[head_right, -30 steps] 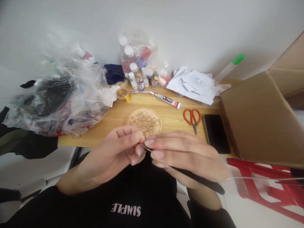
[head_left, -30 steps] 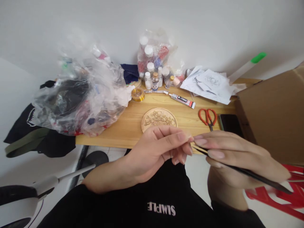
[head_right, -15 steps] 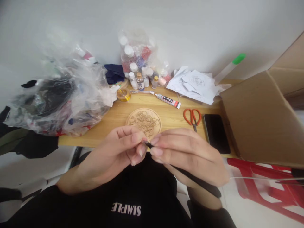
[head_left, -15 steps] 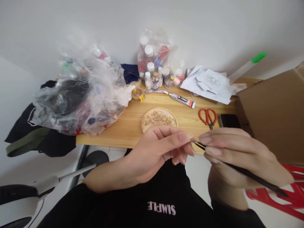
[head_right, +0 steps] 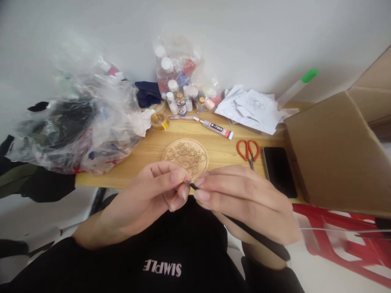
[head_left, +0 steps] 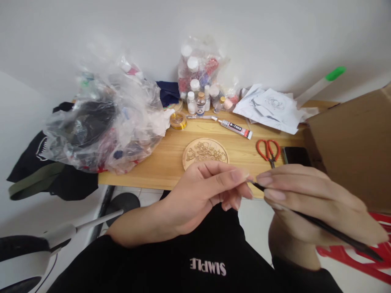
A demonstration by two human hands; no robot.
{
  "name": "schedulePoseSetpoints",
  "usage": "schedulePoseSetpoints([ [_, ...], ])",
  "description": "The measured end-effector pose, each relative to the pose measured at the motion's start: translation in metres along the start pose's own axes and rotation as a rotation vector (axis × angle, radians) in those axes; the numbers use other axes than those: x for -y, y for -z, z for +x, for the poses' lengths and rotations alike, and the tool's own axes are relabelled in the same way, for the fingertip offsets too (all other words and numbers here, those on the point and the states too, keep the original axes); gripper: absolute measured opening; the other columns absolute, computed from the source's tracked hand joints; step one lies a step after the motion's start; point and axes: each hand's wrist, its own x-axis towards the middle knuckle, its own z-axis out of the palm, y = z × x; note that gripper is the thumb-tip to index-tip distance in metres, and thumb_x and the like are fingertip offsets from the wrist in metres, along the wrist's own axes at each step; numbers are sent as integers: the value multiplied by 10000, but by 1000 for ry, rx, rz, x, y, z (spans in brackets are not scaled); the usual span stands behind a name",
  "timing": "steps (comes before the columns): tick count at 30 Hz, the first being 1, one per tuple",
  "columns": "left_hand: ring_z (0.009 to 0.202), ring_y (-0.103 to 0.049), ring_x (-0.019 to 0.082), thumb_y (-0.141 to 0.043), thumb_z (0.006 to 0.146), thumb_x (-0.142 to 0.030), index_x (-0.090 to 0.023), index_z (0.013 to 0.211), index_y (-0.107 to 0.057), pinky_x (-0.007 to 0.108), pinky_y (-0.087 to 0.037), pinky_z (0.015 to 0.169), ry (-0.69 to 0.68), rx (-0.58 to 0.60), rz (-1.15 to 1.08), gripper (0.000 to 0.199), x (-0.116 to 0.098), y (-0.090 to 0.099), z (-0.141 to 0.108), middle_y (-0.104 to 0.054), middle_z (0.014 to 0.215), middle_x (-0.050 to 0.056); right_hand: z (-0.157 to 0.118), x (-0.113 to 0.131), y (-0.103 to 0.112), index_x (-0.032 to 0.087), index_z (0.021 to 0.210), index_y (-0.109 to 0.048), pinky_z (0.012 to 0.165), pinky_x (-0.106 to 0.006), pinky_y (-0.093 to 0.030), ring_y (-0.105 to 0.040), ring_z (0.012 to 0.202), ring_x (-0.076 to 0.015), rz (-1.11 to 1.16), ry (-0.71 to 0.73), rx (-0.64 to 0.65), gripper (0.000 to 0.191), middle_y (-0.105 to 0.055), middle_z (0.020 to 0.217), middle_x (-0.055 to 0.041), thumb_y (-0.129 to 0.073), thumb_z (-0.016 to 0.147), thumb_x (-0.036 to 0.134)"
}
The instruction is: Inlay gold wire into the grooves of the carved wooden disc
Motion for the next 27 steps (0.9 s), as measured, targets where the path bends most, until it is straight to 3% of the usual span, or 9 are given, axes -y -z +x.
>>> schedulePoseSetpoints([
  [9, 484, -527, 13, -686, 790, -240, -122, 701, -689, 112, -400, 484, -11, 17, -21, 147, 0, 1, 1, -650, 612, -15, 9, 5, 9, 145, 938, -699, 716, -313, -602, -699, 808, -177, 44, 31, 88, 223, -731, 948, -21, -708, 725, 76],
  [14, 482, -530, 12, -690, 788, -241, -121, 710, -695, 110, -402, 487, -10, 17, -21, 143, 1, 0, 0, -649, 610, -17, 8, 17, 9, 166, 909, -699, 769, -358, -597, -696, 848, -194, 41, -162, 89, 239, -729, 933, -21, -687, 720, 20],
  [17, 487, -534, 13, -687, 790, -238, -121, 708, -694, 109, -403, 488, -8, 15, -21, 143, 1, 0, 0, -648, 612, -18, 7, 21, 9, 156, 911, -700, 784, -360, -592, -693, 866, -198, 54, -190, 89, 227, -726, 937, -29, -687, 726, 26],
  [24, 489, -538, 12, -682, 795, -228, -114, 702, -690, 103, -419, 493, -10, 17, -21, 147, 1, 1, 0, -644, 607, -18, 4, 8, 6, 145, 882, -708, 721, -342, -596, -694, 825, -201, 62, -82, 20, 114, -725, 907, -40, -680, 772, 129],
  [27, 491, -545, 13, -684, 794, -229, -115, 700, -692, 99, -421, 492, -7, 16, -20, 147, 1, 1, 0, -648, 609, -16, 5, 4, 5, 137, 877, -712, 689, -319, -599, -694, 794, -185, 85, 47, -11, 107, -727, 901, -40, -680, 780, 170],
])
